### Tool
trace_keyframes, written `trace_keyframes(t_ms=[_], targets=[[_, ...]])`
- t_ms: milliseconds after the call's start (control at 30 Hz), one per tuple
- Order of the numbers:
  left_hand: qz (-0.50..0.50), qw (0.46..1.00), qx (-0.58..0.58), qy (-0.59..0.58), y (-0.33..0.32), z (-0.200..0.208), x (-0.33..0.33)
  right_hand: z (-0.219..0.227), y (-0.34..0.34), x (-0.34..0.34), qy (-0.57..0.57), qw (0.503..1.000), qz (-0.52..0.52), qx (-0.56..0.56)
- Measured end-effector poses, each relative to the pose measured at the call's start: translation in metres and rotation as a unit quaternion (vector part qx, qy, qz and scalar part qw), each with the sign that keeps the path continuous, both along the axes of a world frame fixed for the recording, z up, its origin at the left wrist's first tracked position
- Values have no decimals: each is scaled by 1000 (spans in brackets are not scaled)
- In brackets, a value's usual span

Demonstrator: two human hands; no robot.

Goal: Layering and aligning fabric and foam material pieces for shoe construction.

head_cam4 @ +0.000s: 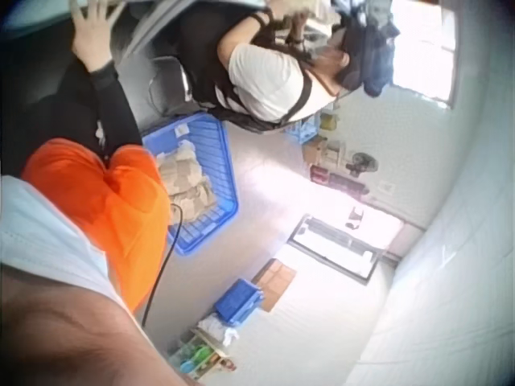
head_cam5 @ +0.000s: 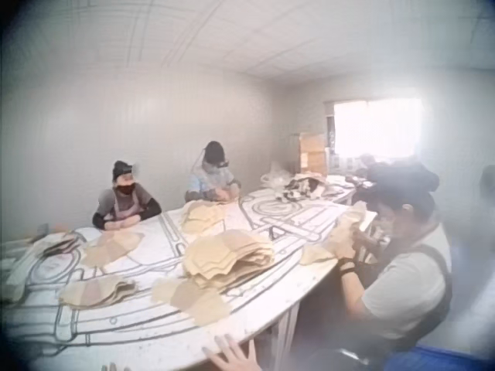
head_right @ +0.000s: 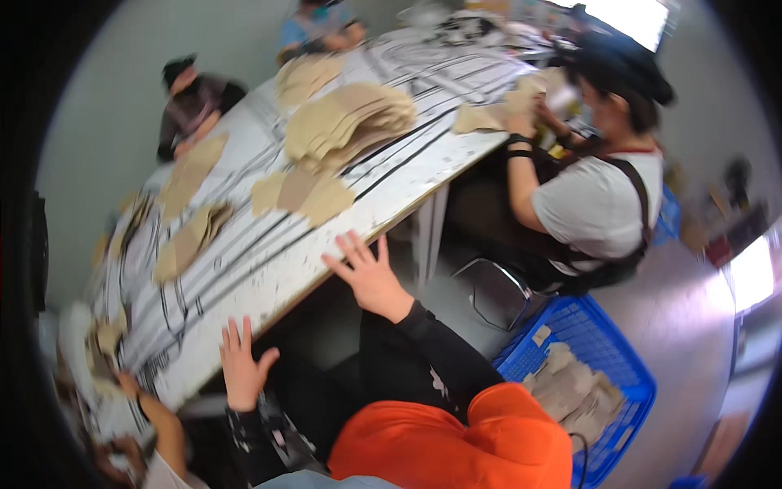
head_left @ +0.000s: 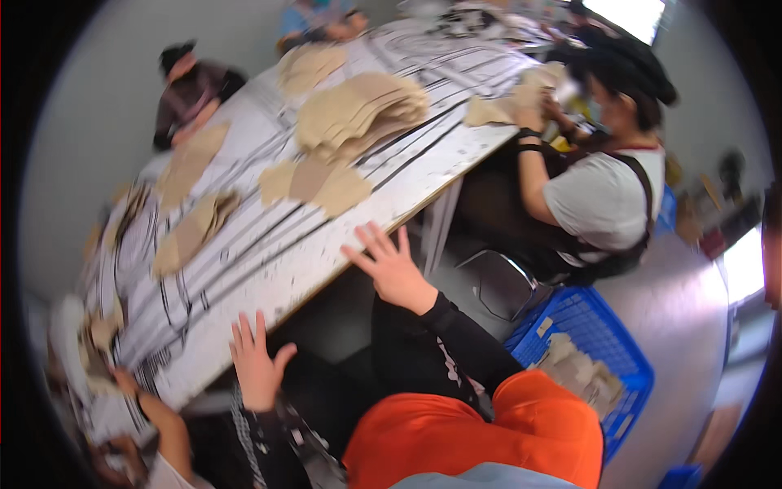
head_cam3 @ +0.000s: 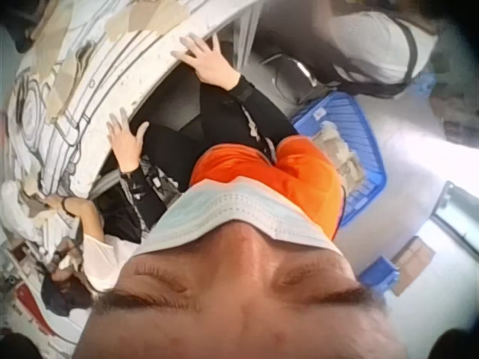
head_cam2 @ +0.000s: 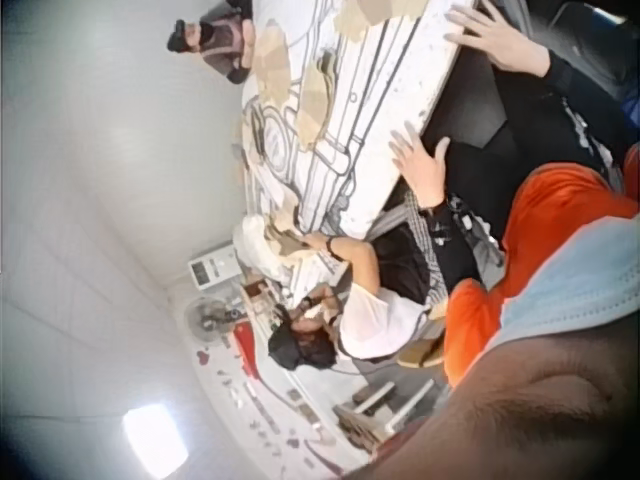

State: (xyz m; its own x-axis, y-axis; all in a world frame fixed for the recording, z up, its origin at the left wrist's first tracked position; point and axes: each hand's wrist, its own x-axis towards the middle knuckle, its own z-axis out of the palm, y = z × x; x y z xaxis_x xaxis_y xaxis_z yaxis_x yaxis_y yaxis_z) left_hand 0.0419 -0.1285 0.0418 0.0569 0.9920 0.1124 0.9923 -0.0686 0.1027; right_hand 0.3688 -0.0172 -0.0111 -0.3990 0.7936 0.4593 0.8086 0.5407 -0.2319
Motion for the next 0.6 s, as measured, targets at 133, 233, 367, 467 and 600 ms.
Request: trace_keyframes(t_ms=[133, 233, 367, 467, 600], targets=[[-83, 995, 20, 59, 41, 31, 4, 12, -2, -4, 0, 998, -59, 24], [-153, 974, -94, 135, 75, 57, -5, 28, 10, 7, -59, 998, -16, -17], [-157, 965, -194, 76, 108, 64, 1, 91, 44, 13, -168, 965, 30, -199], [-144, 921, -338, 130, 138, 87, 31, 104, 84, 5, -169, 943, 0, -287], [-172, 960, -219, 42, 163, 81, 39, 112, 115, -17, -224, 926, -6, -304]])
